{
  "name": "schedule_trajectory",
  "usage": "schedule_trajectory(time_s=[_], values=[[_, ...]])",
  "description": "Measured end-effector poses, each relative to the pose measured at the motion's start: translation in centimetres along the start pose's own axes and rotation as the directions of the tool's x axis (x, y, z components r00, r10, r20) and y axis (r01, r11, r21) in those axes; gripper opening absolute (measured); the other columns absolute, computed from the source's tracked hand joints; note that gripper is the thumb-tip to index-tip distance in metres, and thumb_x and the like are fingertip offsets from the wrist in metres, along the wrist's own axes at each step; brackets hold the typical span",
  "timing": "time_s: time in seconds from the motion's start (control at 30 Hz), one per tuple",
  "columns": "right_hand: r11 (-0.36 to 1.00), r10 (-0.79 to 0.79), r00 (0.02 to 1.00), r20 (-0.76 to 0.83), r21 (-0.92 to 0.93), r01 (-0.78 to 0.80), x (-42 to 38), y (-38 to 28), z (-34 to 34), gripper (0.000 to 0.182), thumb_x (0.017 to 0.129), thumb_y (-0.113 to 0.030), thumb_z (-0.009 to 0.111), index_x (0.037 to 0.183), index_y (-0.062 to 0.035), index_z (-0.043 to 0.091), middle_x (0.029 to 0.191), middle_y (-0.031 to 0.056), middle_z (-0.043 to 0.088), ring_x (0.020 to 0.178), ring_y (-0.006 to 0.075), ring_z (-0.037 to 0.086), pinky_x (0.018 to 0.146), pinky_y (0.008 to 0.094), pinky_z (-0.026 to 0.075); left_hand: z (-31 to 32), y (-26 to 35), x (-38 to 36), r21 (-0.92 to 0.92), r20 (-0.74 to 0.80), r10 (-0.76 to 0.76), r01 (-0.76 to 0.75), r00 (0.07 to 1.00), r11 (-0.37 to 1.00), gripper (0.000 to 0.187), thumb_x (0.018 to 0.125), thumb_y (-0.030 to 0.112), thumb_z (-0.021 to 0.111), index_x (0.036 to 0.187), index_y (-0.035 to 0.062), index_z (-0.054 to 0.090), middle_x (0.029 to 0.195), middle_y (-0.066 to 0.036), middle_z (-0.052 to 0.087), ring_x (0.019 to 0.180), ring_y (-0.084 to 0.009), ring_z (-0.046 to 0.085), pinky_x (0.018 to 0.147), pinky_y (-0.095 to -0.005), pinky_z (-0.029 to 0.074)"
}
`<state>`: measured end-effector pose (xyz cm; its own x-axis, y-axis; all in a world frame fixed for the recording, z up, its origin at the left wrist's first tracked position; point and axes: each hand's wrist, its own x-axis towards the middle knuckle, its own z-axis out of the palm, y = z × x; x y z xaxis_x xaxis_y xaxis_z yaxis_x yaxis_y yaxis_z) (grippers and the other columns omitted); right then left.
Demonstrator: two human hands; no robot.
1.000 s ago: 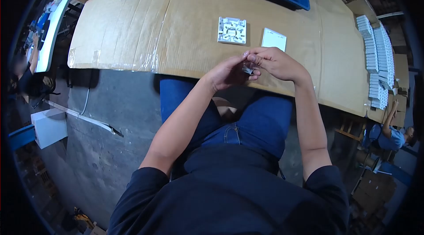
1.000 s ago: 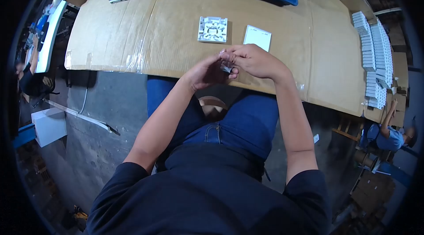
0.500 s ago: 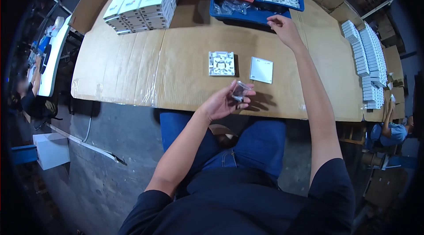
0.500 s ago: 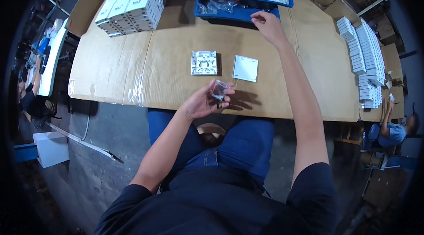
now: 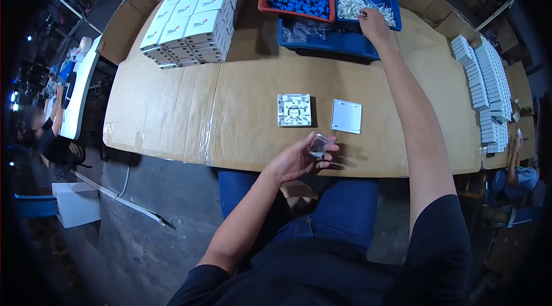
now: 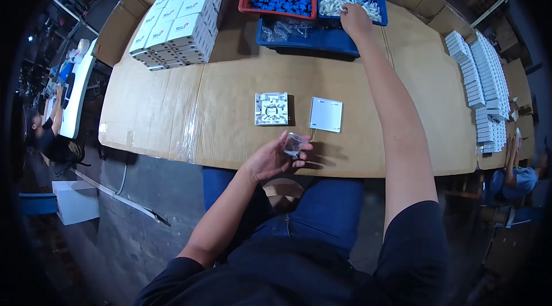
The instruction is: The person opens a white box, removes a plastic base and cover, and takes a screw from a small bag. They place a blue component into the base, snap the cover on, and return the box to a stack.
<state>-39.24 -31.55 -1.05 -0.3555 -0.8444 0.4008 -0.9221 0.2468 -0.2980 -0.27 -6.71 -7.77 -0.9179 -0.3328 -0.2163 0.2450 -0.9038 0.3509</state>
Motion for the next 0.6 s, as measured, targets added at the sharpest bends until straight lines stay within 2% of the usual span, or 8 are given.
schedule_trajectory(time_s=[0.1,0.2,0.33,0.47,0.6], values=[[1.000,-0.023,0.999,-0.044,0.002,0.023,0.1,-0.1,0.5,0.026,0.094,-0.030,0.071,0.110,-0.0098,0.076,0.107,0.0130,0.073,0.103,0.0330,0.071,0.088,0.0445,0.056,0.2,0.1,0.0,-0.023,-0.003,-0.003,0.003,1.000,1.000,0.064,0.112,0.050,0.039,0.151,0.0000,0.045,0.131,-0.013,0.066,0.108,-0.0241,0.068,0.099,-0.0365,0.056],[0.999,0.022,0.999,-0.035,0.041,-0.021,0.4,0.1,0.8,0.021,0.093,-0.030,0.072,0.106,-0.0142,0.079,0.109,0.0130,0.073,0.105,0.0339,0.071,0.087,0.0475,0.057,0.3,0.0,0.1,-0.034,-0.005,-0.007,0.007,1.000,0.999,0.064,0.112,0.050,0.039,0.151,-0.0003,0.045,0.131,-0.014,0.066,0.108,-0.0241,0.068,0.098,-0.0365,0.056],[0.994,0.013,0.998,-0.060,0.108,-0.006,0.6,0.2,1.0,0.016,0.091,-0.029,0.073,0.098,-0.0164,0.079,0.103,0.0105,0.074,0.099,0.0328,0.072,0.084,0.0473,0.057,0.1,-0.1,0.1,-0.023,0.006,0.014,-0.014,1.000,1.000,0.064,0.112,0.049,0.039,0.151,-0.0006,0.044,0.131,-0.014,0.066,0.109,-0.0239,0.067,0.099,-0.0375,0.057],[0.983,0.085,0.996,0.000,0.163,-0.084,0.6,0.0,0.5,0.016,0.091,-0.029,0.073,0.096,-0.0163,0.080,0.100,0.0088,0.077,0.096,0.0323,0.073,0.083,0.0452,0.057,0.5,0.0,0.0,-0.034,0.012,0.019,-0.018,1.000,0.999,0.062,0.112,0.048,0.039,0.150,-0.0005,0.047,0.132,-0.013,0.066,0.110,-0.0207,0.066,0.099,-0.0359,0.055],[0.958,0.047,0.999,0.020,0.281,-0.051,1.3,1.3,0.8,0.016,0.088,-0.028,0.077,0.096,-0.0146,0.080,0.097,0.0098,0.078,0.093,0.0306,0.074,0.082,0.0422,0.057,0.0,-0.1,0.2,-0.035,0.021,0.020,-0.019,1.000,0.999,0.064,0.112,0.049,0.038,0.152,-0.0013,0.043,0.132,-0.014,0.065,0.110,-0.0242,0.066,0.100,-0.0392,0.056]])
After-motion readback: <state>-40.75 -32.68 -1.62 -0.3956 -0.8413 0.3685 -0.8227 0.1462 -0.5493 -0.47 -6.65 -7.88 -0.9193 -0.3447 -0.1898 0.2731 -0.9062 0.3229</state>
